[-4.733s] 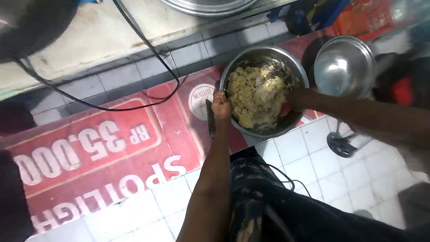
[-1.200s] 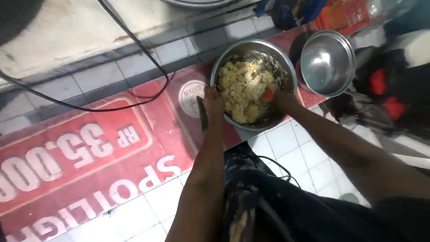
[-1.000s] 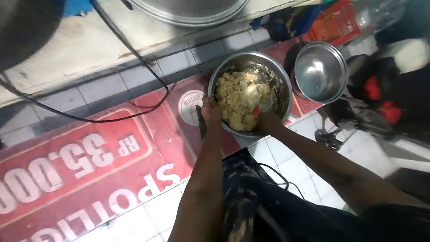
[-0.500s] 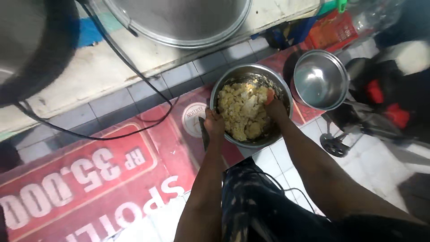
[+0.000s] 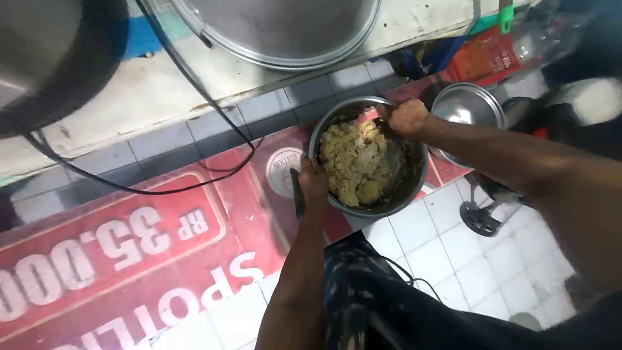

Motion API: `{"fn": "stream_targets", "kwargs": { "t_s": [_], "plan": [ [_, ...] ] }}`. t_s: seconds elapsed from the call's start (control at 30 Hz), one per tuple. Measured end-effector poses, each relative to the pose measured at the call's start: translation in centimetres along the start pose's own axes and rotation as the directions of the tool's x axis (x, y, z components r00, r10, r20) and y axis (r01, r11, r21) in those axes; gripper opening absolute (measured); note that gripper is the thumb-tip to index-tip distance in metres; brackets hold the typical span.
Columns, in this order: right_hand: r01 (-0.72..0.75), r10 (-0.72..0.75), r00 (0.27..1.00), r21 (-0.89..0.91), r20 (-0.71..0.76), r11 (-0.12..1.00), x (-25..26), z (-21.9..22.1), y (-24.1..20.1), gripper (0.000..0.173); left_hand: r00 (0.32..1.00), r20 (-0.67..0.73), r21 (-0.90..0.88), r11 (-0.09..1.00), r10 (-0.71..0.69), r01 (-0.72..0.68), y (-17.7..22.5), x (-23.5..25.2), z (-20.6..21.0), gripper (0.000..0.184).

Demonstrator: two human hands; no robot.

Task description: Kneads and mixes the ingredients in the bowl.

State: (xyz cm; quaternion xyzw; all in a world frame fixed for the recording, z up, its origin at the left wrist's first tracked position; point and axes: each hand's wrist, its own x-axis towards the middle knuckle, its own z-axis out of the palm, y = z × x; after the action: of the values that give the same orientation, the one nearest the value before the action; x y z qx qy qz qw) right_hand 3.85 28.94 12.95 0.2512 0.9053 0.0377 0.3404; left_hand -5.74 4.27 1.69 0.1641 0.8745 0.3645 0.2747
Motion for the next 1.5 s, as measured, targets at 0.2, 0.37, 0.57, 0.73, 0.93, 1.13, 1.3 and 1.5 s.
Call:
{"fn": "stream_targets", "kwargs": {
  "t_s": [0.2, 0.37, 0.57, 0.73, 0.93, 1.13, 1.3, 1.5],
  "plan": [
    [-0.150, 0.128, 0.944, 0.047, 0.304, 0.988, -6.4, 5.1, 1.1, 0.041, 1.000, 0.013, 0.012, 1.000, -0.027, 0.027, -0.6, 0.1, 0.3, 0.046],
    [-0.223, 0.219, 0.955, -0.002, 0.200, 0.975, -3.7, 0.5, -1.0, 0.032, 0.998, -0.020, 0.062, 0.996, -0.056, 0.057, 0.6, 0.8, 0.2, 0.041],
    [-0.225, 0.209, 0.968, 0.113, 0.137, 0.968, -2.0, 4.9, -0.3, 0.050, 0.999, -0.006, 0.041, 0.998, -0.045, 0.045, 0.1, 0.6, 0.3, 0.041],
    [-0.428, 0.342, 0.880, 0.236, 0.329, 0.873, -6.5, 5.7, -0.3, 0.033, 0.997, 0.026, 0.011, 0.998, -0.069, 0.069, -0.2, 0.5, 0.2, 0.044],
    [-0.240, 0.237, 0.968, 0.563, 0.080, 0.791, 3.2, 6.1, -1.1, 0.043, 0.998, 0.063, -0.049, 0.998, -0.028, 0.031, -0.3, 0.5, -0.2, 0.046],
    [0.252, -0.272, 0.962, 0.355, 0.006, 0.900, 9.5, 0.0, -5.2, 0.031, 1.000, 0.015, -0.100, 0.995, 0.005, -0.003, -1.0, 1.3, 0.5, 0.042],
    [0.462, -0.465, 0.880, 0.051, 0.097, 0.885, 2.0, -2.9, -11.3, 0.022, 0.995, -0.092, -0.302, 0.951, 0.037, -0.063, -1.8, 1.2, 0.9, 0.037],
    [0.156, -0.188, 0.959, 0.162, 0.212, 0.975, -5.4, 1.6, -9.0, 0.055, 0.997, -0.078, -0.338, 0.940, 0.020, -0.045, -1.9, 1.2, 1.2, 0.039]
  ]
}}
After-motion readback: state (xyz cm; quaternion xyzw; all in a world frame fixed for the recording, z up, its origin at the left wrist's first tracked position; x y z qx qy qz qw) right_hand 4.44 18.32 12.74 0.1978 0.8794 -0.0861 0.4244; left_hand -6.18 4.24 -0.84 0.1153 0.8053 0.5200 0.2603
